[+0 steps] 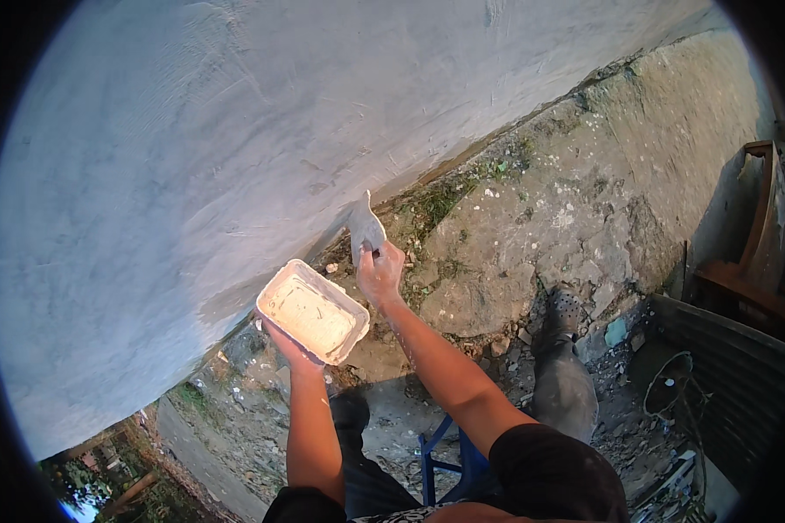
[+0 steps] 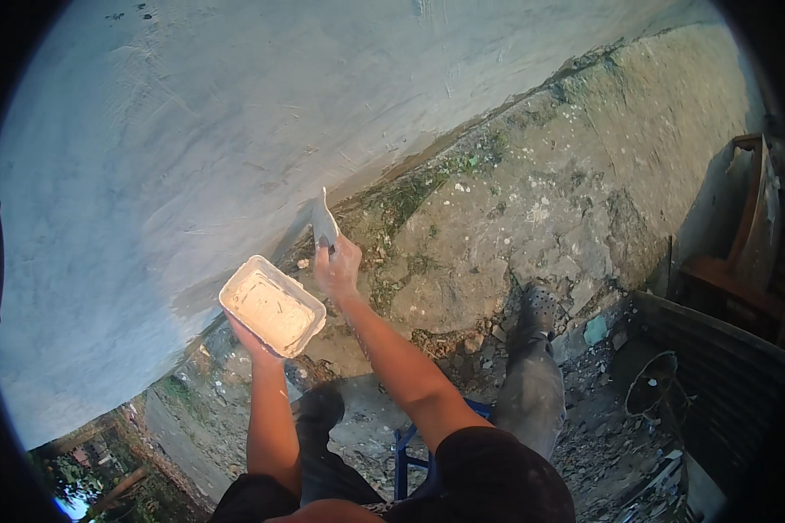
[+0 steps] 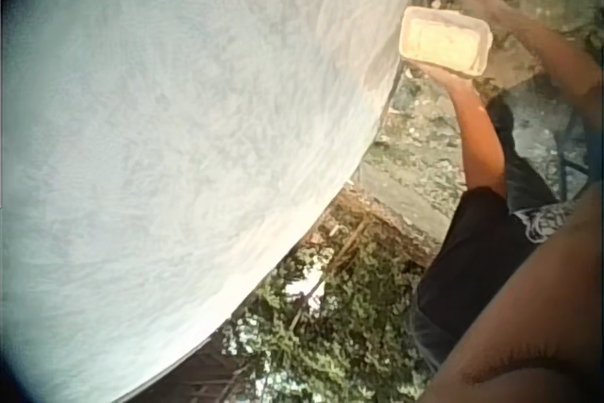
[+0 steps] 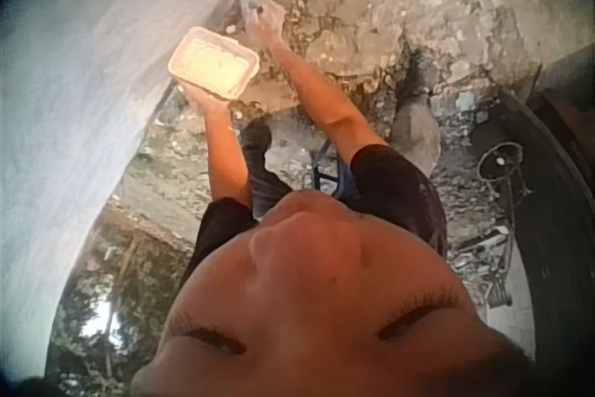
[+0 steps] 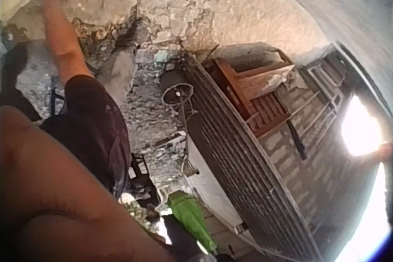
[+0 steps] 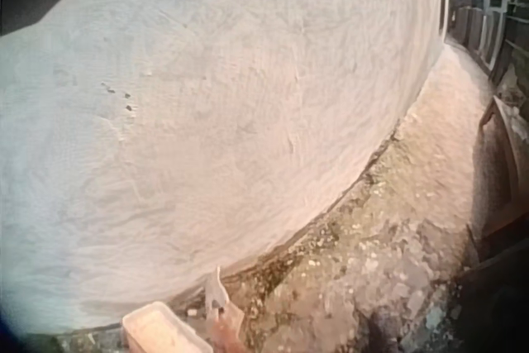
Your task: Applying white putty or plaster to an exterior wall using a trowel and a small container.
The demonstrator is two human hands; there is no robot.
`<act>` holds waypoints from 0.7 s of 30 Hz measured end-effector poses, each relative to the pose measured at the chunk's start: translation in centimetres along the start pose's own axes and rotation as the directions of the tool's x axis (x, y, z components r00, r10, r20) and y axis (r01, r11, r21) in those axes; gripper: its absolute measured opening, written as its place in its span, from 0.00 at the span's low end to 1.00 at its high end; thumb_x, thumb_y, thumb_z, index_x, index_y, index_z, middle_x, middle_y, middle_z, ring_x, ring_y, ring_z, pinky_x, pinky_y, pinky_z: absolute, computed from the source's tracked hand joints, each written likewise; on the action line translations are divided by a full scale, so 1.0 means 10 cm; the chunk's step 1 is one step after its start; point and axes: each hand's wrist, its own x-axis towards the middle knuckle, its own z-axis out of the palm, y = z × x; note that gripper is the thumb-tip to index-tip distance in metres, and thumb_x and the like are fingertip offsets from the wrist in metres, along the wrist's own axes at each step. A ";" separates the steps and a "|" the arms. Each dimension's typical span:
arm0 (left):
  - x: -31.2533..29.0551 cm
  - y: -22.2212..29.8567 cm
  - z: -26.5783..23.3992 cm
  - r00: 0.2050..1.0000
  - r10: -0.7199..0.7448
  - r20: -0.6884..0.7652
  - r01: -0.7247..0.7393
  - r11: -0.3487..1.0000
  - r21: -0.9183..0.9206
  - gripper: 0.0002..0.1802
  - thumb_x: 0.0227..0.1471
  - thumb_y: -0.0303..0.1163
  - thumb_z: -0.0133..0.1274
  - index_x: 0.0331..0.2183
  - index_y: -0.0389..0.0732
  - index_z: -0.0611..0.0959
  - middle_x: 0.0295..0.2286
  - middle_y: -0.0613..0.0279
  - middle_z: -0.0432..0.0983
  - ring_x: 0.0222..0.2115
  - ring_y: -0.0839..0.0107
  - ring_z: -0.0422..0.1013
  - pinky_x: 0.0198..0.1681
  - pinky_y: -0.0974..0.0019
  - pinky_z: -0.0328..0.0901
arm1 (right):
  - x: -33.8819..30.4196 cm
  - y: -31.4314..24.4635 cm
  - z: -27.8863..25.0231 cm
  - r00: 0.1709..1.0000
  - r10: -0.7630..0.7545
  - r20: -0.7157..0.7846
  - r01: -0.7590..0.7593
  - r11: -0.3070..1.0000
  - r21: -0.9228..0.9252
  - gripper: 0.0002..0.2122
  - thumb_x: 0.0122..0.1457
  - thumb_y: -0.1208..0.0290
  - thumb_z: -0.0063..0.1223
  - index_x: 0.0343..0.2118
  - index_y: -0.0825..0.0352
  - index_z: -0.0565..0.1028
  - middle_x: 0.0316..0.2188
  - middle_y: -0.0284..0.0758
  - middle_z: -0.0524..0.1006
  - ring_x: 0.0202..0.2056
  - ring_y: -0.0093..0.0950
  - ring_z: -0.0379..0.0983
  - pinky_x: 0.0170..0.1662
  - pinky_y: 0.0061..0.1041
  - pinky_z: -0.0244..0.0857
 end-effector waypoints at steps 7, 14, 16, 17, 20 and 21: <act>0.06 0.06 -0.18 0.999 0.035 -0.012 -0.035 0.999 0.011 0.32 0.62 0.59 0.37 0.54 0.45 0.73 0.49 0.61 0.73 0.47 0.58 0.72 0.50 0.50 0.69 | 0.87 0.62 -0.20 0.727 0.574 -0.376 -0.531 0.818 0.221 0.12 0.58 0.71 0.55 0.39 0.76 0.77 0.40 0.48 0.77 0.41 0.43 0.74 0.45 0.38 0.65; 0.10 0.09 -0.07 0.996 -0.066 -0.057 0.072 0.990 0.124 0.37 0.61 0.63 0.36 0.57 0.43 0.70 0.53 0.60 0.71 0.51 0.58 0.69 0.56 0.53 0.65 | 0.79 -0.02 0.06 0.963 0.257 -0.084 -0.230 0.942 0.246 0.07 0.54 0.79 0.52 0.33 0.77 0.77 0.23 0.36 0.76 0.27 0.22 0.70 0.33 0.25 0.65; 0.09 0.01 0.20 0.988 -0.130 0.078 0.116 0.979 0.169 0.37 0.62 0.63 0.35 0.57 0.43 0.70 0.53 0.59 0.70 0.52 0.57 0.69 0.56 0.53 0.64 | 0.57 0.00 -0.15 0.968 0.241 -0.064 -0.212 0.932 0.295 0.06 0.53 0.78 0.52 0.31 0.77 0.76 0.23 0.39 0.77 0.25 0.26 0.71 0.33 0.28 0.65; 0.11 0.03 0.20 0.991 -0.123 0.048 0.113 0.979 0.171 0.37 0.62 0.63 0.35 0.57 0.43 0.70 0.53 0.59 0.70 0.51 0.57 0.69 0.55 0.53 0.65 | 0.53 0.06 -0.32 0.976 0.216 -0.026 -0.207 0.961 0.183 0.07 0.54 0.77 0.53 0.31 0.77 0.76 0.24 0.40 0.77 0.26 0.28 0.72 0.34 0.29 0.66; 0.20 0.00 0.27 0.987 -0.157 0.018 0.150 0.966 0.210 0.37 0.62 0.62 0.35 0.56 0.42 0.71 0.52 0.59 0.71 0.50 0.57 0.70 0.54 0.53 0.66 | 0.81 0.52 -0.62 0.843 0.526 -0.113 -0.535 0.841 -0.080 0.11 0.55 0.74 0.52 0.39 0.76 0.77 0.30 0.50 0.79 0.35 0.42 0.77 0.41 0.32 0.68; 0.23 -0.09 0.34 0.981 -0.191 0.022 0.182 0.961 0.211 0.36 0.62 0.62 0.35 0.55 0.42 0.71 0.51 0.59 0.72 0.49 0.57 0.71 0.54 0.52 0.67 | 0.99 0.79 -0.69 0.830 0.510 -0.225 -0.525 0.851 -0.006 0.13 0.55 0.74 0.53 0.41 0.76 0.76 0.32 0.50 0.79 0.37 0.42 0.77 0.43 0.32 0.68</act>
